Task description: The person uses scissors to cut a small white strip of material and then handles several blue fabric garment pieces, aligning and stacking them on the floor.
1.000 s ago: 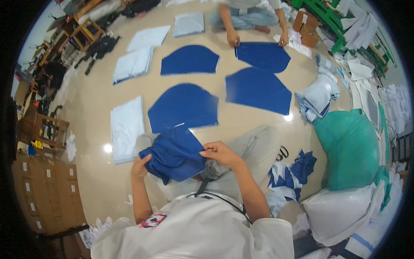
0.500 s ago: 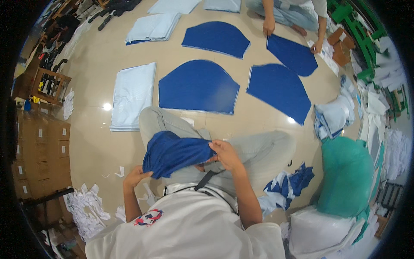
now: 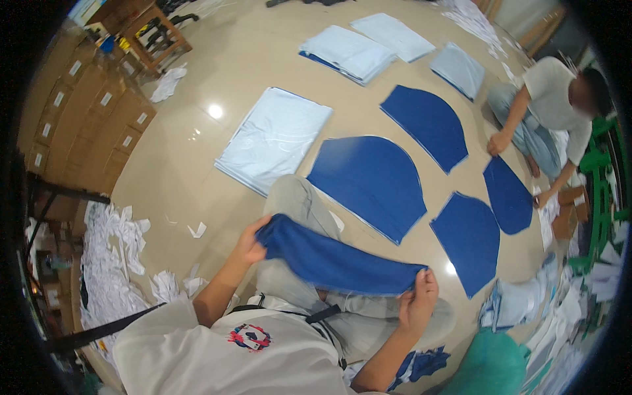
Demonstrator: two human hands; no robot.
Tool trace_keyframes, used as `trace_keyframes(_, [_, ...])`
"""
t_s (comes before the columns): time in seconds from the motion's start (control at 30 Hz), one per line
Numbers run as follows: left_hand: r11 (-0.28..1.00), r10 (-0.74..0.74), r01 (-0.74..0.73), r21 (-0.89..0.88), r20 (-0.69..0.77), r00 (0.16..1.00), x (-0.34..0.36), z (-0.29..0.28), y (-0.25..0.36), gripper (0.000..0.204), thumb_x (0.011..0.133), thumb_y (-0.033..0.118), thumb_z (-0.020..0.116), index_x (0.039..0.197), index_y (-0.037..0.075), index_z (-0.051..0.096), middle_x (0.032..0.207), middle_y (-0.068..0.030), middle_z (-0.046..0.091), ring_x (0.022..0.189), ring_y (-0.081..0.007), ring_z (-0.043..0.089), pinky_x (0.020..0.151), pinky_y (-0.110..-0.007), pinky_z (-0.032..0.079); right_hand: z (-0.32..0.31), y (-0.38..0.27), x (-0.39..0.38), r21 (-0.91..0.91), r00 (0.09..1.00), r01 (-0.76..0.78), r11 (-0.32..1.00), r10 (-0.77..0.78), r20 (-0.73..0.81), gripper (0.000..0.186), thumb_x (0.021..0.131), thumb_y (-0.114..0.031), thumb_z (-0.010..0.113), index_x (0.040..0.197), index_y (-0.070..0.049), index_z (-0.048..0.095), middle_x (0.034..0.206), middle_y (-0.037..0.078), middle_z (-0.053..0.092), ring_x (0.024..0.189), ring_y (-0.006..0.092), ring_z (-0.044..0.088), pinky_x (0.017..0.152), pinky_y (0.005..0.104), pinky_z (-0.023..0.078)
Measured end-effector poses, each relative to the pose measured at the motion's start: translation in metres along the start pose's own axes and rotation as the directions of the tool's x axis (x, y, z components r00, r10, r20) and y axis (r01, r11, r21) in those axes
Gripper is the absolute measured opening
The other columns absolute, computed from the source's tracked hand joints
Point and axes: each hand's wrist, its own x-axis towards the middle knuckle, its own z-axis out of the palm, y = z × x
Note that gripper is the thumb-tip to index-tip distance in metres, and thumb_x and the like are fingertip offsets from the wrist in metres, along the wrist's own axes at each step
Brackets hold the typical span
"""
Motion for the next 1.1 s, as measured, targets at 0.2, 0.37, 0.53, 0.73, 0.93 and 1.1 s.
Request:
trace_keyframes(0.2, [0.940, -0.033, 0.041, 0.338, -0.030, 0.999, 0.178, 0.078, 0.034, 0.025, 0.099, 0.019, 0.067, 0.115, 0.000, 0.067, 0.112, -0.0107, 0.072, 0.099, -0.0202, 0.071, 0.093, -0.034, 0.058, -0.037, 0.019, 0.134, 0.014, 0.982, 0.141, 0.990, -0.138, -0.128, 0.013, 0.105, -0.018, 0.062, 0.102, -0.005, 0.057, 0.091, 0.000, 0.050, 0.082, 0.0113, 0.050, 0.068, 0.0304, 0.050])
trace_keyframes(0.37, [0.849, 0.030, -0.089, 0.521, 0.120, 0.992, 0.281, 0.123, 0.104, 0.024, 0.102, 0.021, 0.063, 0.115, 0.001, 0.066, 0.111, -0.0094, 0.072, 0.099, -0.0202, 0.071, 0.090, -0.035, 0.060, -0.025, -0.003, 0.200, 0.130, 0.972, 0.232, 0.964, -0.225, -0.069, 0.014, 0.103, -0.016, 0.063, 0.097, -0.005, 0.057, 0.084, 0.002, 0.053, 0.073, 0.0175, 0.059, 0.066, 0.0302, 0.052])
trace_keyframes(0.53, [0.703, 0.241, -0.304, 0.643, 0.187, 0.952, 0.313, 0.137, 0.103, 0.028, 0.105, 0.024, 0.060, 0.121, 0.001, 0.063, 0.110, -0.0095, 0.072, 0.094, -0.0194, 0.070, 0.085, -0.035, 0.059, -0.046, 0.016, 0.208, 0.101, 0.972, 0.220, 0.970, -0.209, -0.104, 0.014, 0.103, -0.018, 0.064, 0.095, -0.008, 0.058, 0.079, 0.002, 0.057, 0.066, 0.0171, 0.060, 0.060, 0.0300, 0.053])
trace_keyframes(0.73, [-0.011, 0.473, -0.097, 0.995, 0.091, 0.877, 0.339, 0.063, 0.070, 0.037, 0.100, 0.027, 0.065, 0.119, -0.005, 0.066, 0.110, -0.0202, 0.071, 0.099, -0.0224, 0.068, 0.085, -0.035, 0.056, -0.087, 0.111, 0.215, -0.067, 0.983, -0.034, 0.997, 0.021, -0.185, 0.015, 0.104, -0.018, 0.061, 0.099, -0.004, 0.058, 0.083, 0.005, 0.060, 0.064, 0.0177, 0.066, 0.053, 0.0276, 0.054])
trace_keyframes(0.93, [-0.119, 0.444, 0.184, 0.976, -0.113, 0.889, 0.344, 0.000, 0.078, 0.043, 0.093, 0.033, 0.075, 0.105, -0.007, 0.066, 0.085, -0.0195, 0.070, 0.063, -0.0250, 0.069, 0.054, -0.037, 0.056, -0.086, 0.157, 0.220, -0.364, 0.966, -0.221, 0.905, 0.150, -0.212, 0.023, 0.103, -0.013, 0.060, 0.113, 0.007, 0.056, 0.088, 0.010, 0.062, 0.064, 0.0189, 0.068, 0.049, 0.0270, 0.055])
trace_keyframes(1.1, [-0.306, 0.262, 0.269, 0.913, -0.191, 0.946, 0.325, -0.006, 0.089, 0.050, 0.087, 0.028, 0.082, 0.105, -0.012, 0.059, 0.086, -0.0178, 0.069, 0.062, -0.0260, 0.069, 0.047, -0.039, 0.054, -0.096, 0.174, 0.222, -0.449, 0.965, -0.218, 0.866, 0.122, -0.234, 0.025, 0.099, -0.008, 0.063, 0.113, 0.011, 0.054, 0.084, 0.013, 0.065, 0.059, 0.0199, 0.069, 0.043, 0.0288, 0.054])
